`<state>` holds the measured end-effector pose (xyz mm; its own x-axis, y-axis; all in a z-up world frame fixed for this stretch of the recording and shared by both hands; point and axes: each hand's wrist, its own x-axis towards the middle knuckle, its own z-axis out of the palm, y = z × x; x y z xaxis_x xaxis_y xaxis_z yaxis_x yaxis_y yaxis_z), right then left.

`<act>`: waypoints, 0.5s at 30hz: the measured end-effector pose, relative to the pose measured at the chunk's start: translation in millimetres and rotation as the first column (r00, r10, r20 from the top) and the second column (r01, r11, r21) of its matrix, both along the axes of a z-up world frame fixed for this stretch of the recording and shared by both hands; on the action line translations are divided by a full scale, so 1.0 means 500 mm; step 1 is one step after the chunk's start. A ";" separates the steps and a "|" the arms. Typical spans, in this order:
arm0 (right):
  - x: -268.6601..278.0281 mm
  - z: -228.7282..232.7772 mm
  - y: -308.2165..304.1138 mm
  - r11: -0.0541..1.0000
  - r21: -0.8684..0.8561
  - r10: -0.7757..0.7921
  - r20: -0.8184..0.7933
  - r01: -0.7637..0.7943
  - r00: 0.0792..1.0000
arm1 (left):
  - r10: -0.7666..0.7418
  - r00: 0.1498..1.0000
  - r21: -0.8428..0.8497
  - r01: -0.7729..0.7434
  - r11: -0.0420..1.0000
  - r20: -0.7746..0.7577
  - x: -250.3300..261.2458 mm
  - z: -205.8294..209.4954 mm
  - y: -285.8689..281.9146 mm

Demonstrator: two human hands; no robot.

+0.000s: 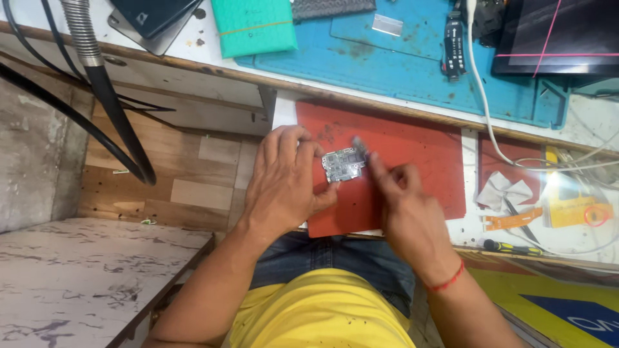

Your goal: The person scrapes a small electronic component on a red mat using a metal tool. They then use a heat gun to apply heat to the component while holding it in place.

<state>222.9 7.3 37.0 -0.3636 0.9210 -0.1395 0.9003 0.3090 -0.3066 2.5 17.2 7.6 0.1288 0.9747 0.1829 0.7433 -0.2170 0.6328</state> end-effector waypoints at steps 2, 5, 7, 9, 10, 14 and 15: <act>0.012 -0.002 -0.005 0.996 -0.044 0.076 0.026 -0.075 0.997 | 0.014 1.000 0.014 -0.014 1.000 0.004 0.005 -0.003 -0.011; 0.005 -0.008 -0.002 0.993 0.000 0.119 -0.040 -0.119 0.992 | 0.010 1.000 0.059 -0.010 0.998 -0.004 -0.004 0.001 -0.013; 0.000 -0.001 0.001 0.995 0.031 0.094 -0.040 -0.093 0.995 | 0.006 1.000 0.046 -0.007 0.999 0.011 -0.003 0.001 -0.010; -0.005 0.008 0.005 0.999 0.017 0.048 0.014 -0.048 0.999 | 0.005 1.000 0.045 -0.005 0.999 0.014 -0.002 -0.003 -0.009; -0.009 0.012 0.004 0.995 -0.010 0.098 0.019 -0.097 0.995 | 0.010 1.000 0.039 -0.010 0.999 0.014 -0.003 -0.006 -0.012; -0.014 0.018 0.010 0.999 -0.018 0.048 -0.008 -0.048 0.999 | 0.007 1.000 0.051 -0.008 0.999 0.016 -0.007 -0.004 -0.008; -0.009 0.017 0.012 1.000 0.001 -0.014 -0.017 0.014 1.000 | 0.008 1.000 0.037 -0.008 0.999 0.014 -0.005 -0.004 -0.006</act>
